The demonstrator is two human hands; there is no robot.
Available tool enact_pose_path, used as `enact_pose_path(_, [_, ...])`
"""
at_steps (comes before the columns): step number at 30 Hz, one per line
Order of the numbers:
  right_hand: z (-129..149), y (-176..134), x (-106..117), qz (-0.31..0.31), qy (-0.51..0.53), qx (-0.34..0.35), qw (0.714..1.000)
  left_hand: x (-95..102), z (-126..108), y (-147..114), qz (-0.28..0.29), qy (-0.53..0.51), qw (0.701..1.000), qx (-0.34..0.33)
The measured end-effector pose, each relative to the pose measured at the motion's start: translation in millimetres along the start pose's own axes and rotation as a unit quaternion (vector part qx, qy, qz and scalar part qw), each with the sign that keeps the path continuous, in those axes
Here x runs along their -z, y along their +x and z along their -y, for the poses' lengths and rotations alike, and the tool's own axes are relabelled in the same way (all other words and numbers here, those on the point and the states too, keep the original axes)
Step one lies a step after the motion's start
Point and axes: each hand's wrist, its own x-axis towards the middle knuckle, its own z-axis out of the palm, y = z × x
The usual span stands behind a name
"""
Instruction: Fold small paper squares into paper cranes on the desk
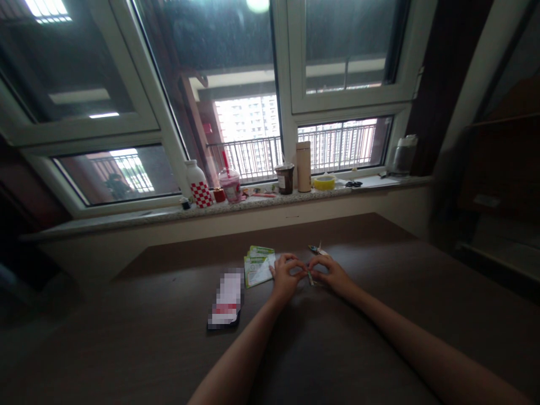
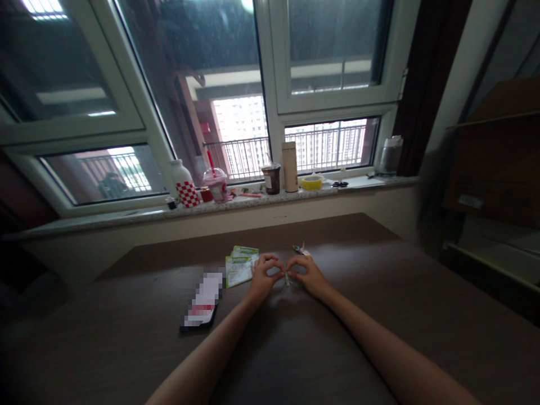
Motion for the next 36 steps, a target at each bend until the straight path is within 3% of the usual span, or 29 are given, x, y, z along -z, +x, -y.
enact_pose_path(11, [-2.6,-0.4,-2.0,0.012,-0.033,0.021,0.999,0.8,-4.3,-2.1,0.009,0.006,1.000,-0.016])
enact_pose_path(20, [-7.0,1.2,-1.1,-0.064,-0.085,0.018,0.994,1.3,-6.5,-3.6,-0.010,0.012,1.000,-0.006])
enact_pose_path(27, [-2.0,-3.1,-6.8,-0.066,-0.128,0.039,0.989,0.9,-6.1,-5.6,-0.006,0.008,1.000,-0.009])
enact_pose_path(36, [-9.5,-0.2,-9.3,-0.068,-0.003,-0.008,0.998,0.6,-3.7,-4.7,-0.048,0.000,0.999,-0.010])
